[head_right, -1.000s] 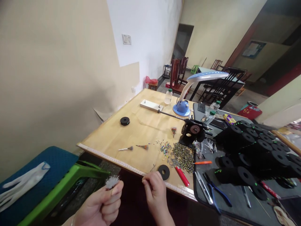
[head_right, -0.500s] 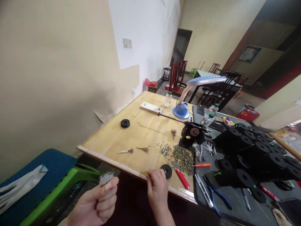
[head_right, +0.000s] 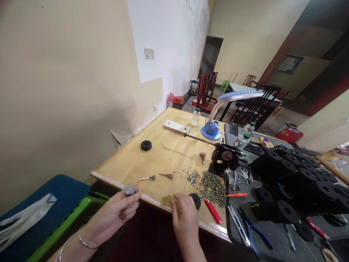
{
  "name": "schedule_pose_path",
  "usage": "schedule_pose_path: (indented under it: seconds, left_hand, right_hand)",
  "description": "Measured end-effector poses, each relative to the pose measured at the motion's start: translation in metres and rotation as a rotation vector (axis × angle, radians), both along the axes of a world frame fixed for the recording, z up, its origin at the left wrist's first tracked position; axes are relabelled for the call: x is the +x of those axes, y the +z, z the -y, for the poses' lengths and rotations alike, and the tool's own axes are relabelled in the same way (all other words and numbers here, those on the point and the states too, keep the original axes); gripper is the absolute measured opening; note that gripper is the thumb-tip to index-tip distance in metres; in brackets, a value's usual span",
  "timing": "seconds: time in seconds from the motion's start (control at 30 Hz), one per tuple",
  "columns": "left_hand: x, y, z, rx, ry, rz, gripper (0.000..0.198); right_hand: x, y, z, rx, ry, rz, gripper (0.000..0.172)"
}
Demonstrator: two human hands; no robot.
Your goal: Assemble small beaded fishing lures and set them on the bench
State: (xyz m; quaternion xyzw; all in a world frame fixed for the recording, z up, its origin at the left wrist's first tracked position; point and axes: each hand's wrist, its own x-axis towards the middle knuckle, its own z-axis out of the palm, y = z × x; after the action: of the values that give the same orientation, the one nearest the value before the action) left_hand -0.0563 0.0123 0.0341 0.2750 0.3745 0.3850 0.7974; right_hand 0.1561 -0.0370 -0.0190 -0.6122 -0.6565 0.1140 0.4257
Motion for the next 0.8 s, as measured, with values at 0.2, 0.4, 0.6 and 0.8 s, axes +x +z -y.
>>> schedule_pose_path:
  seconds: [0.2, 0.4, 0.6, 0.8]
  left_hand:
    - [0.008, 0.022, -0.003, 0.283, -0.022, -0.244, 0.024]
    - [0.014, 0.019, -0.007, 0.43, -0.025, -0.416, 0.022]
    - [0.027, -0.005, -0.016, 0.482, -0.087, -0.464, 0.019]
    - [0.037, -0.016, -0.072, 0.848, -0.17, -0.927, 0.013]
  right_hand:
    - [-0.033, 0.04, -0.001, -0.208, 0.254, -0.645, 0.035]
    - [-0.044, 0.039, -0.009, -0.412, 0.361, -0.907, 0.029]
    - [-0.027, 0.019, -0.006, -0.373, 0.242, -0.769, 0.034]
    - [-0.01, -0.006, -0.001, -0.431, 0.037, -1.065, 0.046]
